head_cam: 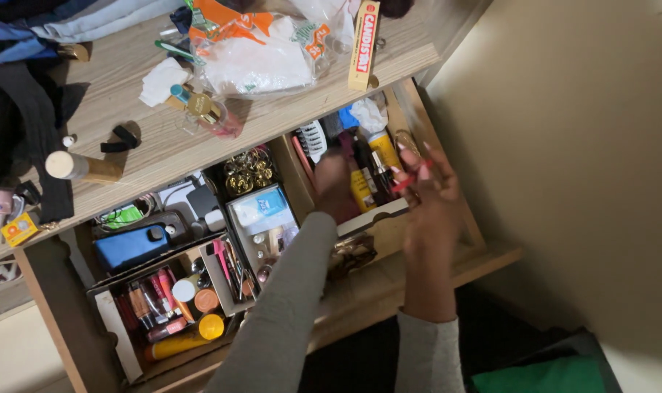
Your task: The person removes various items from a cluttered drawer, including cosmetics, jewelry, and small accessories, then places them on the shelf above. The person continues to sort and rearrange items within the drawer and on the shelf throughout the clip.
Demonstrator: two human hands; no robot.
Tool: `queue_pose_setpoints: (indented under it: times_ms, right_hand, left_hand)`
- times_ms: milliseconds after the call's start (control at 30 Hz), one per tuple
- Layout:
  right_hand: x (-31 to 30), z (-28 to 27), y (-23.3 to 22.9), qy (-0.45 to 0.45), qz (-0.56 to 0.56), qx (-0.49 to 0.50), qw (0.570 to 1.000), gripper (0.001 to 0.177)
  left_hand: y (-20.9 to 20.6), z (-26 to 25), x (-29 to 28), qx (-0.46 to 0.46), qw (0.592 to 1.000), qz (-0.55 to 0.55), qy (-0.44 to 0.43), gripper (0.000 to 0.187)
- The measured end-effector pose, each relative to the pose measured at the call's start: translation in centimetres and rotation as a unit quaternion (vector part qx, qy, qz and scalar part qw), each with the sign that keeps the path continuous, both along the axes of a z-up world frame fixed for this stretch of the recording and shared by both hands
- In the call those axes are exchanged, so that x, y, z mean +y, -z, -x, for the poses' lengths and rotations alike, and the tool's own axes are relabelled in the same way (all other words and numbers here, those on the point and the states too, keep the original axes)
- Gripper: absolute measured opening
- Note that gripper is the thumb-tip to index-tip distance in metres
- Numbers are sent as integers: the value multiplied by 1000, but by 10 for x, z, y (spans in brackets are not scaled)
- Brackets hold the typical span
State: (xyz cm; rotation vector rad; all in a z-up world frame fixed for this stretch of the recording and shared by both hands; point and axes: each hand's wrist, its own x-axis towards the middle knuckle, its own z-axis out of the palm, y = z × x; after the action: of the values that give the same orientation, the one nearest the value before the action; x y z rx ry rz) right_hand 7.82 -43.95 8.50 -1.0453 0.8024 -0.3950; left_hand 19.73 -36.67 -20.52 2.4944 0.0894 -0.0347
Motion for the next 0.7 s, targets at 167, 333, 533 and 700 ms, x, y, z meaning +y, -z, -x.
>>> queue_pose_setpoints:
  times_ms: [167, 333, 533, 700]
  right_hand:
    - [-5, 1, 26, 39, -10, -39, 998, 19]
    - [-2, 3, 15, 31, -17, -24, 999, 16]
    - [-2, 1, 19, 39, -9, -17, 999, 13]
    - [0, -1, 6, 30, 1, -15, 999, 21]
  left_hand:
    - [0, -25, 23, -132, 912, -261, 286, 13]
    - [39, -27, 16, -78, 885, -335, 314, 28]
    - [96, -31, -4, -7, 898, -342, 277, 25]
    - [-17, 11, 6, -361, 872, -293, 156, 48]
